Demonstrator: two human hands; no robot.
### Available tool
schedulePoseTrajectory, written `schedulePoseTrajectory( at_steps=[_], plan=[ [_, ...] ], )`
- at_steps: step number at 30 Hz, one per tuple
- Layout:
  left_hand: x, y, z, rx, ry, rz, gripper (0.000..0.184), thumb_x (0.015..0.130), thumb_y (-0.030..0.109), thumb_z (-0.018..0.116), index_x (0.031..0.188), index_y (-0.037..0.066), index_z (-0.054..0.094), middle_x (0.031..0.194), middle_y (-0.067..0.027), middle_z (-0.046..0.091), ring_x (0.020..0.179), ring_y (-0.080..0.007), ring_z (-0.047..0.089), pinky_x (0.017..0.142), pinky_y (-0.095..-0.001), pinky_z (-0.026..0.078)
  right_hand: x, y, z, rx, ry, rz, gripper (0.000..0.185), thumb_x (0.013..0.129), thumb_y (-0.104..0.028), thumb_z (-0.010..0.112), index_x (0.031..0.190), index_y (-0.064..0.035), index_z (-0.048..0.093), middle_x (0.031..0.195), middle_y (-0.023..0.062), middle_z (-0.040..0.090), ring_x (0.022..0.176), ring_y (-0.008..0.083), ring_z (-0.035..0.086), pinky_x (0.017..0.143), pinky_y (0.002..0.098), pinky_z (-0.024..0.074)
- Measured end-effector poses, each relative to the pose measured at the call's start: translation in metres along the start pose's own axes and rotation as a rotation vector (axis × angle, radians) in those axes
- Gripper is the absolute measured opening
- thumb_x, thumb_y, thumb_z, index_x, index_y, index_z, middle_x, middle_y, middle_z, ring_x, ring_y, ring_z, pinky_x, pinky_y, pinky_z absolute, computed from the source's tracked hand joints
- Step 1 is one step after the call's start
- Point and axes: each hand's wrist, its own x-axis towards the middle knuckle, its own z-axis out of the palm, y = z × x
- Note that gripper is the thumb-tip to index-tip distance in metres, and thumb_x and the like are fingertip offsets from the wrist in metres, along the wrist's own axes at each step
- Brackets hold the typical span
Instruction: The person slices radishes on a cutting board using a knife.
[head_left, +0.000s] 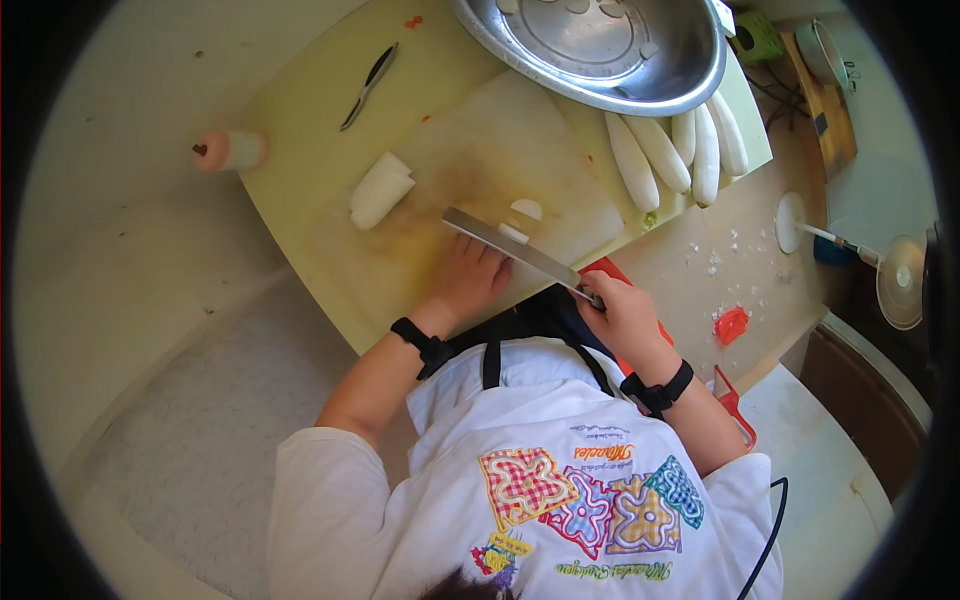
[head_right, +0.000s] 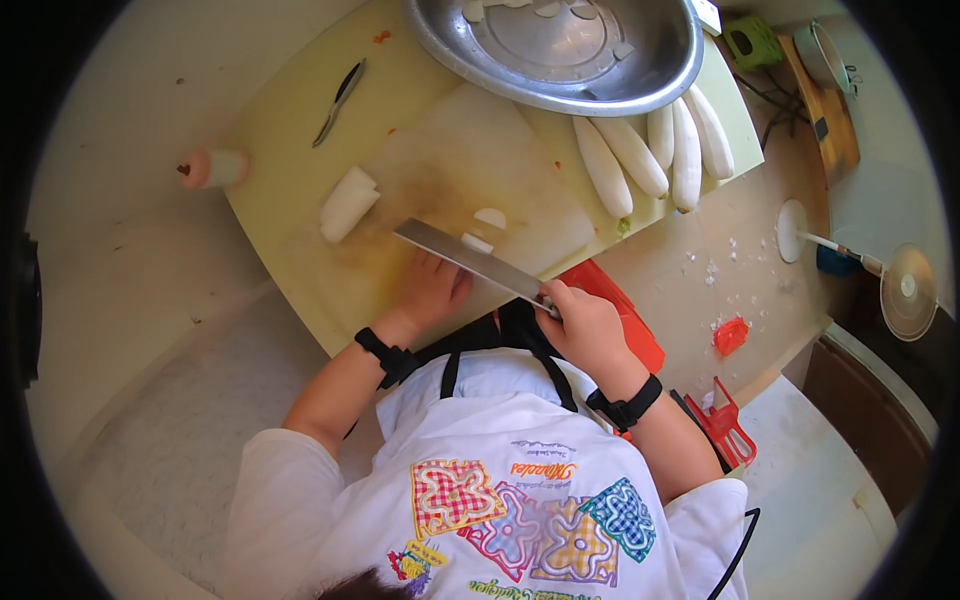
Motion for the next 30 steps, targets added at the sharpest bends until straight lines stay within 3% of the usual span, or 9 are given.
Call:
schedulePoseTrajectory(
  at_steps=[17,30],
  plan=[
    [-0.013,-0.006,0.024,-0.022,0.02,-0.057,0.041,0.078,0.019,0.073,0.115,0.004,0.063,0.113,-0.0188,0.06,0.108,-0.0417,0.056,0.098,-0.0535,0.043,0.004,0.006,-0.001,-0.027,-0.006,-0.079,0.022,0.08,-0.013,0.072,0.097,-0.0096,0.058,0.071,0.008,0.061,0.065,0.0279,0.063,0.055,0.0396,0.0496],
    [0.003,-0.002,0.017,-0.012,0.113,-0.021,0.038,0.073,0.013,0.071,0.11,0.007,0.063,0.11,-0.0166,0.058,0.102,-0.0391,0.055,0.089,-0.0502,0.044,0.011,0.005,-0.008,0.108,-0.102,0.015,0.02,0.082,-0.009,0.07,0.092,-0.005,0.054,0.076,0.0141,0.065,0.071,0.0345,0.065,0.061,0.0431,0.0517]
  ],
)
